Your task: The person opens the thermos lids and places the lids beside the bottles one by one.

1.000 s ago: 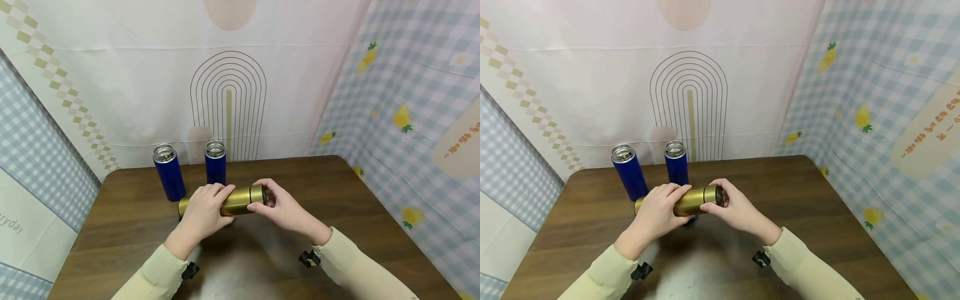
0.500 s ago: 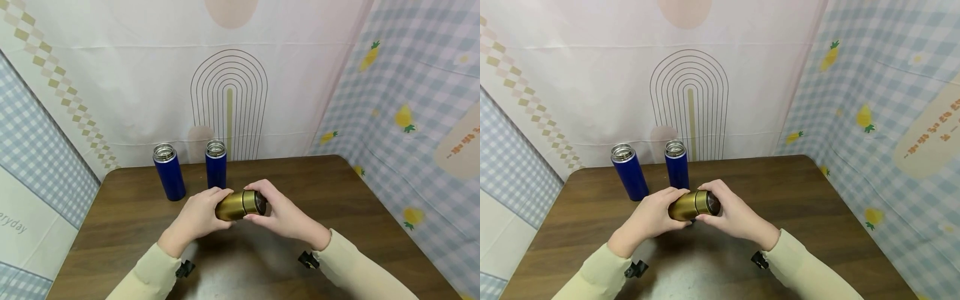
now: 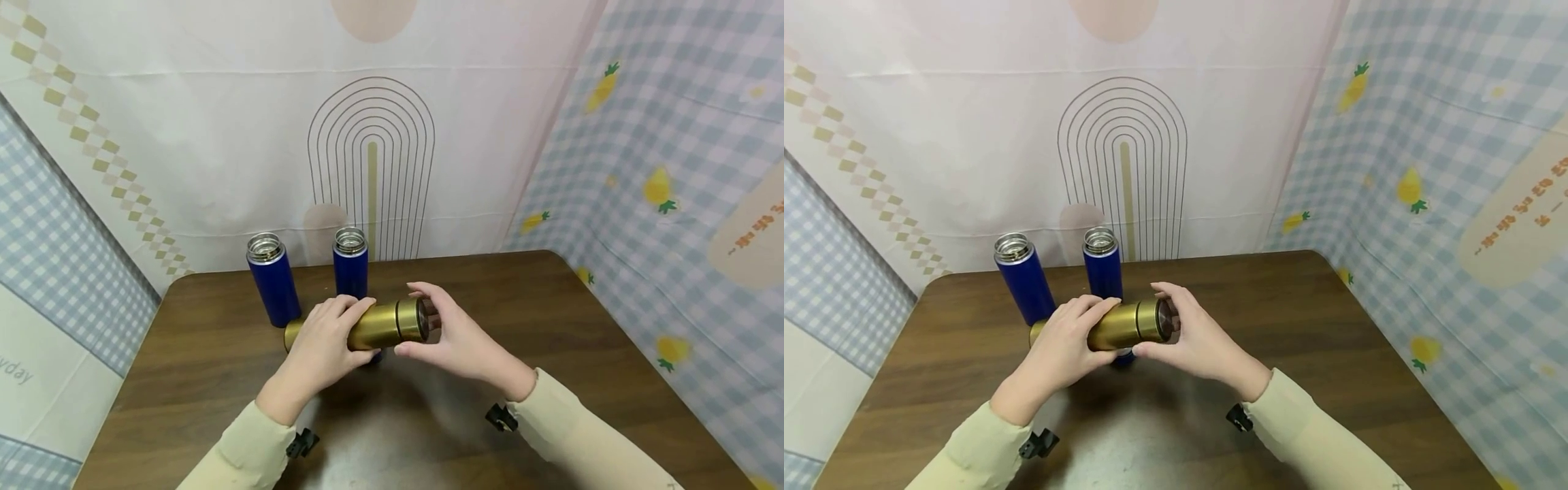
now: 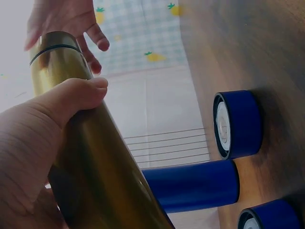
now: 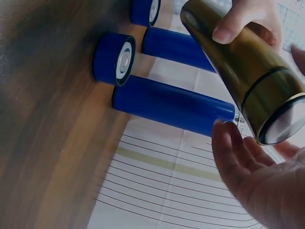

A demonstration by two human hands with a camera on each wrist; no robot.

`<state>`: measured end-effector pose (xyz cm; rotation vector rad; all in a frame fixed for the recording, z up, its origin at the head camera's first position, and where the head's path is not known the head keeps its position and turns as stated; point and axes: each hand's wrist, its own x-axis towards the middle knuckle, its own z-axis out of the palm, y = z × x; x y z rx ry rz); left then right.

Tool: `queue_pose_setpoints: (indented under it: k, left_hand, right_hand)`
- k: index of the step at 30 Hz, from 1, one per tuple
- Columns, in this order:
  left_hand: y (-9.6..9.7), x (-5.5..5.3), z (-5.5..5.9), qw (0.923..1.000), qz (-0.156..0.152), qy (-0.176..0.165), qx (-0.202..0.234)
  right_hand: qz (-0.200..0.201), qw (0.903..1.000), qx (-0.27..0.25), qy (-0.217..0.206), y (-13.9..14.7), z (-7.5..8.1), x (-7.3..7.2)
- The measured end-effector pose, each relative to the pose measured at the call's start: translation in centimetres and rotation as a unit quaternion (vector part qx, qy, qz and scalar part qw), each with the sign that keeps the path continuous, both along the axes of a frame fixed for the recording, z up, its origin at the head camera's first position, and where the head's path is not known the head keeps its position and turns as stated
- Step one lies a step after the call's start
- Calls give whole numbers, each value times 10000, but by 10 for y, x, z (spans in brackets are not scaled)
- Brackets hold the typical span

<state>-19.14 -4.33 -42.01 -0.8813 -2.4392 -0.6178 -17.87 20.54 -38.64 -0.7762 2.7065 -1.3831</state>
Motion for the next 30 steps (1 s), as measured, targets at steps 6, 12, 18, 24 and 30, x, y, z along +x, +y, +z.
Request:
queue_pose_setpoints:
  k: [6, 12, 18, 24, 30]
  left_hand:
    - [-2, 0, -3, 9999, 49, 120, -112]
    - [-3, 0, -3, 9996, 112, 260, -85]
    - [-3, 1, -4, 9997, 128, 140, -177]
    - [-3, 2, -6, 9996, 125, 114, -231]
    - [-3, 1, -5, 9995, 150, 189, -210]
  right_hand:
    - [-565, 9979, -33, -313, 1, -1, -3]
    - [-835, 9951, 257, -456, -1, -6, -4]
    - [-816, 9947, 290, -553, -2, -8, -4]
    - [-707, 9949, 220, -684, -1, -9, -4]
    - [-658, 9954, 68, -699, -2, -8, -3]
